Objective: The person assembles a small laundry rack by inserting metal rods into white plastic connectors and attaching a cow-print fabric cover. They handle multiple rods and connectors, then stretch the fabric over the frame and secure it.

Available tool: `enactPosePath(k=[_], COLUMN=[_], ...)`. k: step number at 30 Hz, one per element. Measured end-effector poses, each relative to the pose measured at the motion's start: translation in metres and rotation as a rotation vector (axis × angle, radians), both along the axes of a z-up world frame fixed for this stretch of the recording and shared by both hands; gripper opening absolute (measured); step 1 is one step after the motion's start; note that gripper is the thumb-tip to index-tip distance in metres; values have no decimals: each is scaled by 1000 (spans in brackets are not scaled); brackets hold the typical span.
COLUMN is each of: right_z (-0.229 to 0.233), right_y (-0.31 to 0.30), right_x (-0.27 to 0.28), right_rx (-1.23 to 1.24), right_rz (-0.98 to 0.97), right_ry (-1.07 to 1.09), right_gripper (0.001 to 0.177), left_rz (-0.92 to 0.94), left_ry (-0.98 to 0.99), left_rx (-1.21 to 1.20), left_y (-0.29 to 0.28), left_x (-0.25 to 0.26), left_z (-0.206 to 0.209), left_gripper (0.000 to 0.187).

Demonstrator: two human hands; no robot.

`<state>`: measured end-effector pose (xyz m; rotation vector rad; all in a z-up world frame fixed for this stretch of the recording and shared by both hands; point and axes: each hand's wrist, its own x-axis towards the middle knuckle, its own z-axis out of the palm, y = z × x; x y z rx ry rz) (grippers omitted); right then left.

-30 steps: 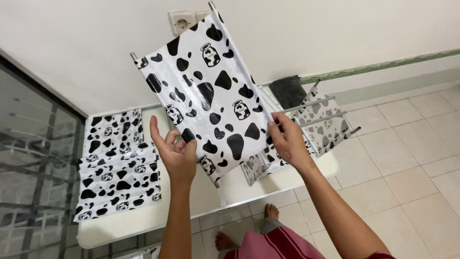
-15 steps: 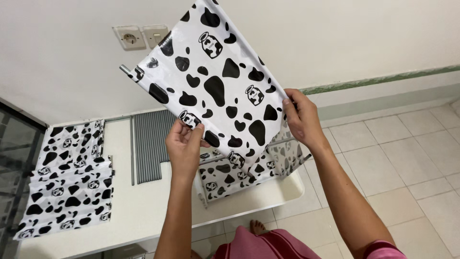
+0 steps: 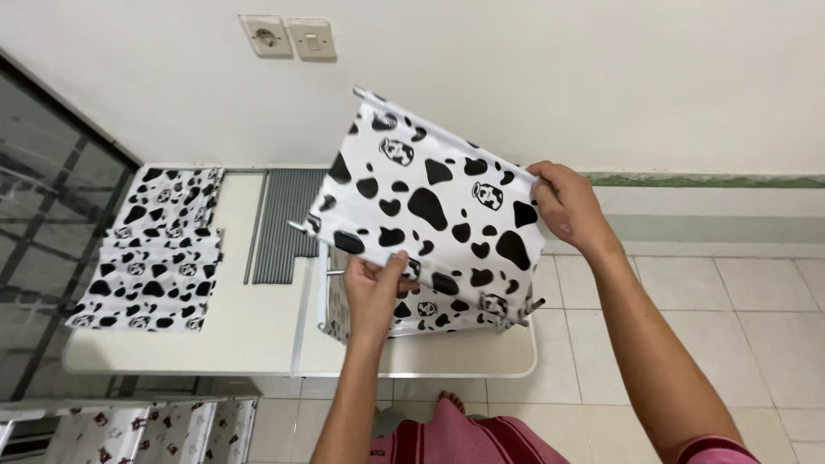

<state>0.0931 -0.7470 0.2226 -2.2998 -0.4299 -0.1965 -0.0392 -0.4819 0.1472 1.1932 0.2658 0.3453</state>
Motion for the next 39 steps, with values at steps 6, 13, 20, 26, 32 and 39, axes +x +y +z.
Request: enactPosePath(k=[6,13,20,26,32,39], right_z=[-22,-47,-58,-60,-66,-74], right_y=[7,15,21,21,21,24], right_x=[30,54,58,61,66,70], right_rx=[-318,-385,-322,-351,-346,-359], right_rz=[89,174,202,246,220,233], right_ry=[59,107,148,93,120,73], right_gripper=[33,37,39,36,36,35], left_rz=[64,17,50,-1,45,38], left_ry=[264,285,286,247,257,282], left_rx=[-256,-340,-398,-408,-445,-397], left_y=[-26,-41,-45,-51,-47,-44], left_x=[-31,-50,-56,-57,-51,-50], left_z=[-30,-40,-45,-49,-56,-58], left_gripper=[32,28,29,33,33,38])
